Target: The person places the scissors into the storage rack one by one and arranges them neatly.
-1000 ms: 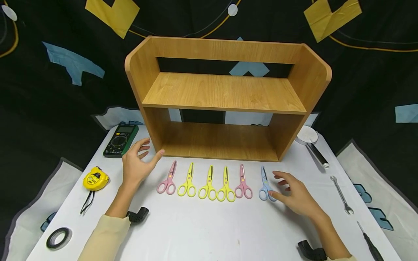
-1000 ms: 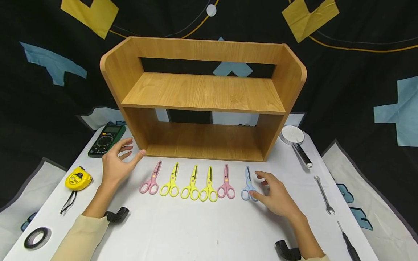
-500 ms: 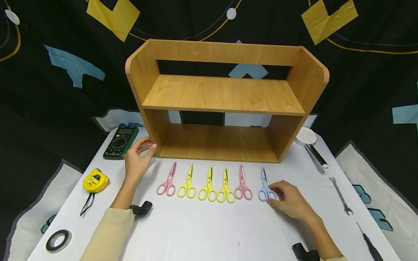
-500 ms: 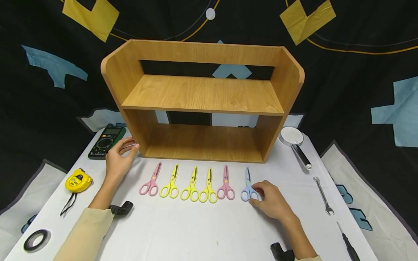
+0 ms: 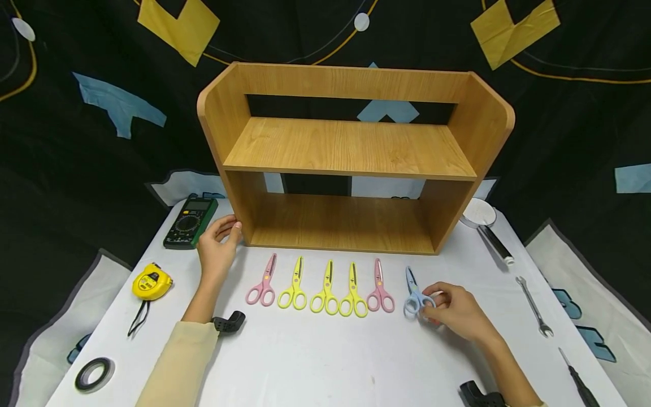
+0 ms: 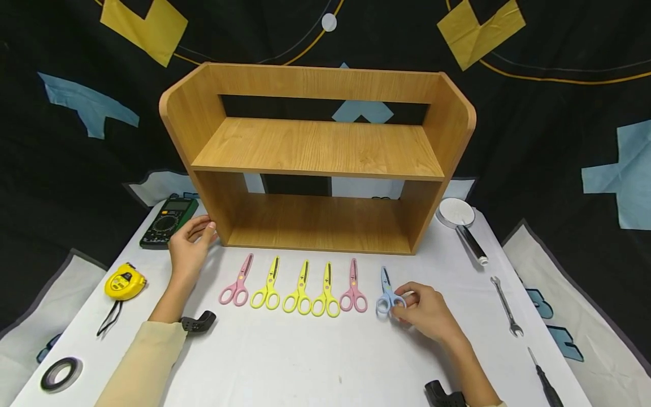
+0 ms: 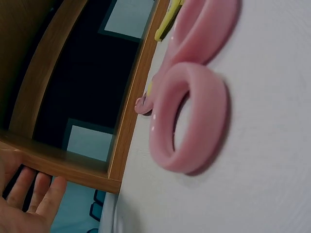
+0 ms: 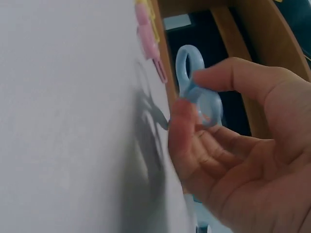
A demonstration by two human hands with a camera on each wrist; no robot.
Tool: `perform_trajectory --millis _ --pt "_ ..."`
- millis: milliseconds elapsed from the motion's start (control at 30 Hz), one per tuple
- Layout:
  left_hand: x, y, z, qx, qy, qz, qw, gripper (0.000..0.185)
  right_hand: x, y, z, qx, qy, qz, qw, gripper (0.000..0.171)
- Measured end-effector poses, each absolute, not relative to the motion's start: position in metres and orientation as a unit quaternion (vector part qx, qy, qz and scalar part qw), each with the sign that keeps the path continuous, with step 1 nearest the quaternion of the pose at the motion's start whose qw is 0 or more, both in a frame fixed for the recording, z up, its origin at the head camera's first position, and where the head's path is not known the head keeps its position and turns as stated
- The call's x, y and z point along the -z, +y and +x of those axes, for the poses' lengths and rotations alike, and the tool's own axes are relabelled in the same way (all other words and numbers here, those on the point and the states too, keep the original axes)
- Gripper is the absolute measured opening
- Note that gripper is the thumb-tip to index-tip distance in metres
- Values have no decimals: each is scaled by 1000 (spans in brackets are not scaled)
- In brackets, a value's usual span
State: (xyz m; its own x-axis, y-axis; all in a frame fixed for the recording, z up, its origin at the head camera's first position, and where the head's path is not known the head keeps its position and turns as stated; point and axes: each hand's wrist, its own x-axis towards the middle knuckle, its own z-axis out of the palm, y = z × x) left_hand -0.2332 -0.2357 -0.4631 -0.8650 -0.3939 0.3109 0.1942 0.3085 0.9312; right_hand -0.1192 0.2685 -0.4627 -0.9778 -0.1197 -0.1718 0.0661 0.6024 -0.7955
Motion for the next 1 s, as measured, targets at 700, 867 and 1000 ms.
perform_trajectory --millis 700,867,1000 --pt "469 -240 -241 586 -762 97 258 30 307 177 -151 603 776 -185 -2 40" --pt "468 -240 -241 591 -758 90 261 30 272 130 -192 580 795 -178 -27 40" --pt "468 -239 -242 595 -755 85 263 30 253 92 -226 560 810 -171 -43 39"
